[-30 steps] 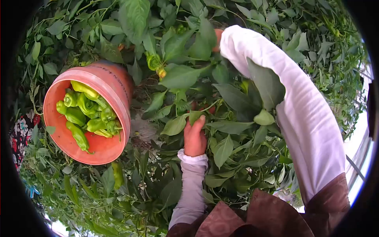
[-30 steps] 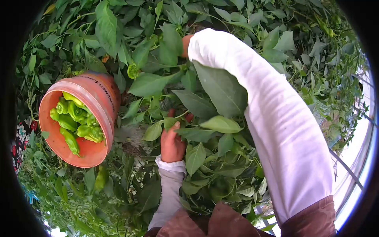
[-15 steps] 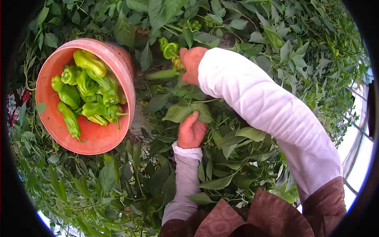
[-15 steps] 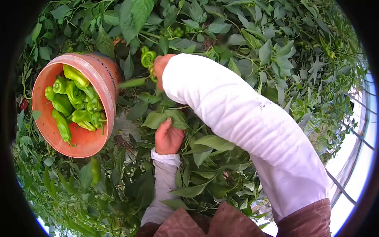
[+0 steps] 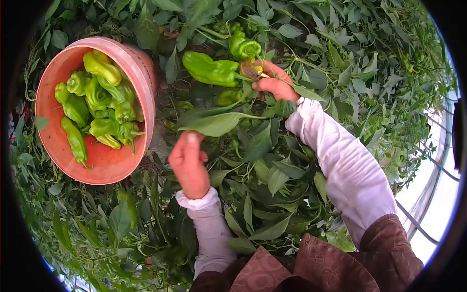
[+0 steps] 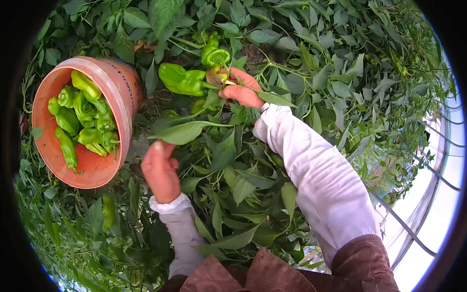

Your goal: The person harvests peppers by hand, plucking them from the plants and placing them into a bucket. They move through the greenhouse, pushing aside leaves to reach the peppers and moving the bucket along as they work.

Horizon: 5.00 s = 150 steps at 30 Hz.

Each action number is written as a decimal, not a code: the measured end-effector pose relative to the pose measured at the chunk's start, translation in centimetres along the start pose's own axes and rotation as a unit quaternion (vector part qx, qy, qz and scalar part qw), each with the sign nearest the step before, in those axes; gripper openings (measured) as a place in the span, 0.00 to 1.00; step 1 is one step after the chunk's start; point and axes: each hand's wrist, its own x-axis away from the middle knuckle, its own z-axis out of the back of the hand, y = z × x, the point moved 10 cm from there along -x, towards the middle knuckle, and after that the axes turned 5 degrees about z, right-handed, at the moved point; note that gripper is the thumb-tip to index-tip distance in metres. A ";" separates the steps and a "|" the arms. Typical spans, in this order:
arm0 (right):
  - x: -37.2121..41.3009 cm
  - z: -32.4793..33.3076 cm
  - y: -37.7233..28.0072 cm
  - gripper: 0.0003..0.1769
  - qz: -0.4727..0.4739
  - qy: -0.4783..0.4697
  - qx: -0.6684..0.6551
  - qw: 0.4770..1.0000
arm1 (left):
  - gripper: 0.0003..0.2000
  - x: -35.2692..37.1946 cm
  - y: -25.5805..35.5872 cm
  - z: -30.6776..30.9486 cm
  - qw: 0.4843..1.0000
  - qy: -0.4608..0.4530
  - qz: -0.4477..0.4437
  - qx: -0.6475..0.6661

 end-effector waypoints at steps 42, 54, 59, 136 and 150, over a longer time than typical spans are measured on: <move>-1.5 -2.6 -2.1 0.20 0.024 -0.156 0.152 0.976 | 0.27 -8.9 -15.3 -8.3 0.873 -0.346 0.114 0.324; 1.8 -4.3 -2.2 0.10 0.039 -0.173 0.173 0.969 | 0.37 -1.5 -7.3 -11.6 0.864 -0.447 0.119 0.200; 5.1 -4.8 -3.5 0.08 0.080 -0.087 0.099 0.988 | 0.33 -2.8 -5.3 -8.7 0.936 -0.339 -0.091 -0.023; 77.8 -0.7 43.4 0.14 -0.135 0.467 -0.454 0.747 | 0.46 57.6 -33.8 -11.9 0.316 -0.478 0.332 -0.749; 76.4 2.0 33.9 0.10 0.060 0.422 -0.452 0.783 | 0.11 53.6 -36.0 -11.8 0.657 -0.323 0.344 -0.589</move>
